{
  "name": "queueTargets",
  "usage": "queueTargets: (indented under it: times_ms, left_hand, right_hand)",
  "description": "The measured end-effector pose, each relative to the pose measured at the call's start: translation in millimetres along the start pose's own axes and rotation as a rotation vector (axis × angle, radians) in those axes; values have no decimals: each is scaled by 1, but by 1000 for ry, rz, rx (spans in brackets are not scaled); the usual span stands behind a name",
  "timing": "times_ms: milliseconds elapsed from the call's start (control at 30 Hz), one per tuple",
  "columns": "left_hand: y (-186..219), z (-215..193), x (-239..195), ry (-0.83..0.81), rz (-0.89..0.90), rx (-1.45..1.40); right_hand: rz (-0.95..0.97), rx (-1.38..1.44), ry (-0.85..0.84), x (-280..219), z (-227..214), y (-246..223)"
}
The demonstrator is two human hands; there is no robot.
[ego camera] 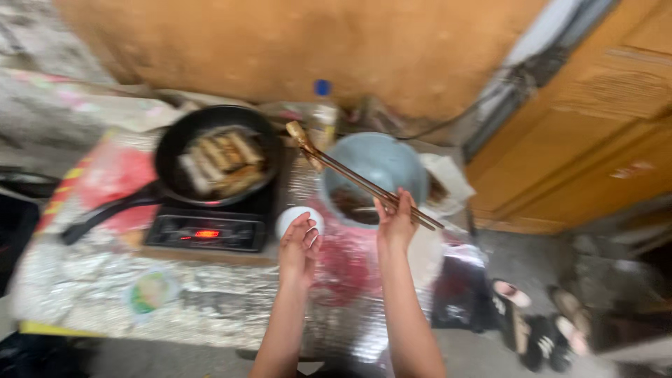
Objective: The person prepares spring rolls by placing filling onto rice paper wrappers, rolling them, and placing them into a pan on an induction cooktop. They use chopsticks to turn the rolls as they fry and transfer finished rolls to a plate.
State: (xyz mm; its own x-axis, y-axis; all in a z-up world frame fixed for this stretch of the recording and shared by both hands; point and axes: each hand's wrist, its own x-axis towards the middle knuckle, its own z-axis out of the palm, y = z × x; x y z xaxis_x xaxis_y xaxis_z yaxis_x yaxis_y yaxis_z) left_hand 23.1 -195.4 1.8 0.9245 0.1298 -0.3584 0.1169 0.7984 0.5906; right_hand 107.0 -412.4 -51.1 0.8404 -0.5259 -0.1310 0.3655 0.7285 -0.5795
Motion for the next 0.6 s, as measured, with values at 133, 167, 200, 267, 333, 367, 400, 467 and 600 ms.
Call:
queueTargets:
  times_ms: [133,167,200,267,333,367,400,467,600]
  left_hand:
    - [-94,70,1,-43,-73,7]
    - [-116,86,0,-33,-100,14]
    - [-137,99,-3,-47,-112,15]
    - [-175,122,-8,-77,-132,18]
    - [-205,140,-14,-84,-143,49]
    - [-217,147,-18,-88,-146,66]
    - [-226,152,-19,-76,-148,79]
    - [-239,159,-23,-48,-148,104]
    - [-250,164,-28,-11,-121,111]
  right_hand:
    - [-38,21,108,56,-78,-111]
    - [-51,4,109,72,-94,-138]
    - [-59,-15,116,84,-113,-162]
    - [-95,-61,158,113,-146,-199]
    - [-149,-113,224,145,-174,-219]
    - [-159,-129,260,162,-186,-224]
    - [-164,-146,292,183,-195,-224]
    - [-164,-195,317,220,-213,-217]
    - [-146,-287,305,271,-237,-188]
